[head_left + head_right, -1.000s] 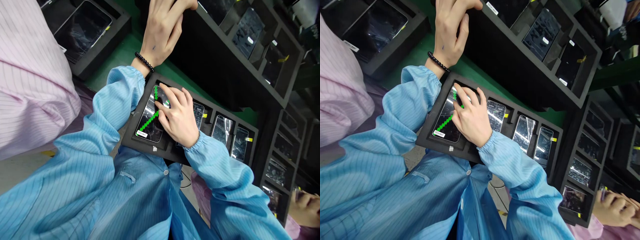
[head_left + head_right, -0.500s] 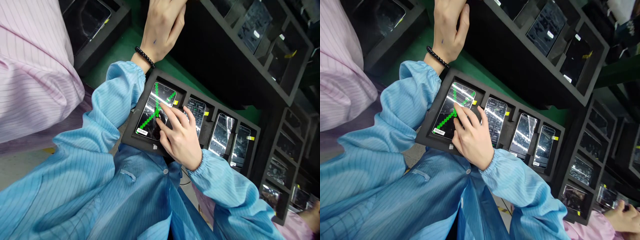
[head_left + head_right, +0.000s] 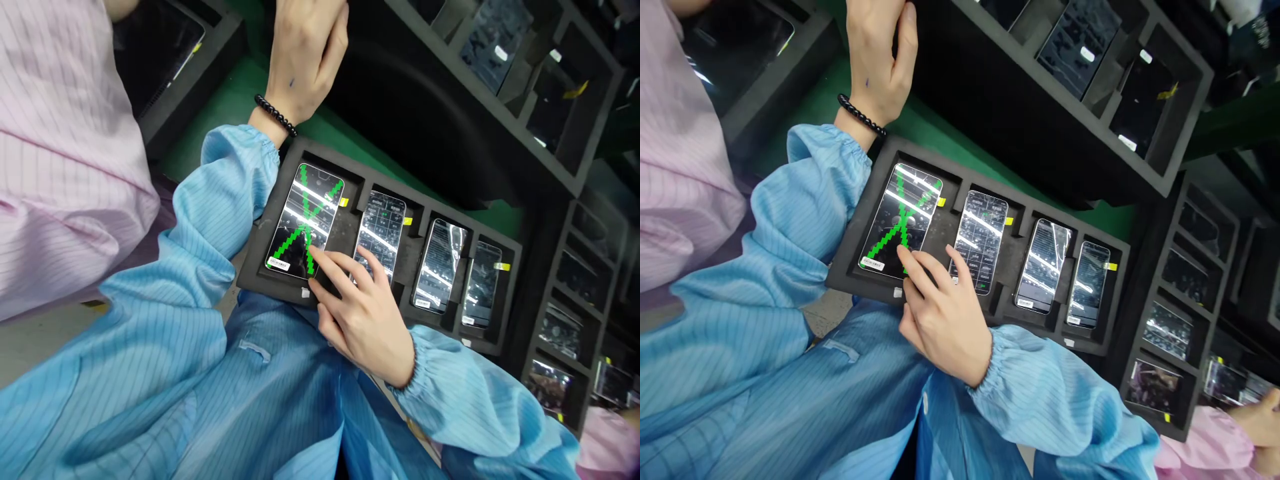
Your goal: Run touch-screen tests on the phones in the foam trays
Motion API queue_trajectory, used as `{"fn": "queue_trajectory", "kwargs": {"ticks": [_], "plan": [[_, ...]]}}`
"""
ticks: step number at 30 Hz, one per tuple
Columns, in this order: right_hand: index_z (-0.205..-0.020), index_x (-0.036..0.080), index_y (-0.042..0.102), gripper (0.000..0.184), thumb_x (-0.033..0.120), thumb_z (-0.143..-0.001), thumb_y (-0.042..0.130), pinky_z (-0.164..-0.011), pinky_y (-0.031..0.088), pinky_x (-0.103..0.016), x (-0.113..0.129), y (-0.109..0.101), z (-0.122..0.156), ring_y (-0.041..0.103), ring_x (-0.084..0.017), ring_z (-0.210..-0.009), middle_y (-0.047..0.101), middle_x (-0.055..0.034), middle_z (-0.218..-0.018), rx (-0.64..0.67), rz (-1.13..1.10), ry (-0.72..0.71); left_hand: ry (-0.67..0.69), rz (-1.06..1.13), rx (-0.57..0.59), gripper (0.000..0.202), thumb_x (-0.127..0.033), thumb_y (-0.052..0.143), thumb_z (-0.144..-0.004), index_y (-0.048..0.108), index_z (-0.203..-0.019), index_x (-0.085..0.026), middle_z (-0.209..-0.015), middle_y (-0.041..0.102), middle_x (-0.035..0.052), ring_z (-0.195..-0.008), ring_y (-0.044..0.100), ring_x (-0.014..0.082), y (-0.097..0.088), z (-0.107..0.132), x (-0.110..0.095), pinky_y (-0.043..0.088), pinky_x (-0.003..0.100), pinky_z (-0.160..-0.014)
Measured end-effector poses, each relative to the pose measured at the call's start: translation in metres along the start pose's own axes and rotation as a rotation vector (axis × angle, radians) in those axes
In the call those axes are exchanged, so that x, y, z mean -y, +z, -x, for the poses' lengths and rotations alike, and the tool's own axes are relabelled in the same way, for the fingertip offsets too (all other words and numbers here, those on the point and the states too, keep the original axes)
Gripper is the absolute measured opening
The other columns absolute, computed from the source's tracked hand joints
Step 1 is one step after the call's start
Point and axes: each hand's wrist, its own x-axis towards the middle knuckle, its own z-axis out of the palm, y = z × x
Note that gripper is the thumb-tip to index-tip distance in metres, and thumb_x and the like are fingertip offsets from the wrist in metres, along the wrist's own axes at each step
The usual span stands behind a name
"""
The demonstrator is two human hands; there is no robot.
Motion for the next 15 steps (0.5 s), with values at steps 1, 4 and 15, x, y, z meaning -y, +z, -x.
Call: {"fn": "queue_trajectory", "kwargs": {"ticks": [1,4,15], "plan": [[-0.095,0.018,0.079,0.031,0.02,-0.096,0.048,-0.117,0.039,-0.055,-0.001,-0.003,-0.002,0.059,-0.027,-0.128,0.06,-0.0093,-0.149,-0.002,-0.028,-0.001,0.043,-0.01,-0.002,0.075,-0.069,0.002,-0.1,0.058,-0.118,-0.022,-0.118,0.055,0.0109,-0.123,0.056,0.0329,0.0,0.001,-0.001,0.033,0.062,-0.109],[-0.084,0.022,0.079,0.035,0.022,-0.097,0.047,-0.113,0.045,-0.051,-0.011,-0.02,-0.011,0.061,-0.026,-0.124,0.065,-0.0062,-0.143,-0.108,-0.09,0.01,0.174,-0.031,-0.073,0.057,-0.053,0.009,-0.105,0.056,-0.126,-0.029,-0.126,0.057,0.0097,-0.119,0.053,0.0272,0.001,0.003,-0.005,0.033,0.055,-0.11],[-0.116,0.023,0.074,0.035,0.031,-0.106,0.042,-0.102,0.051,-0.053,-0.091,-0.056,0.058,0.061,-0.03,-0.122,0.067,-0.0097,-0.136,-0.367,0.023,0.429,-0.168,0.093,0.136,0.035,-0.015,0.048,-0.094,0.058,-0.128,-0.018,-0.13,0.061,0.0071,-0.127,0.055,0.0184,-0.073,0.008,-0.126,0.045,0.036,-0.112]]}}
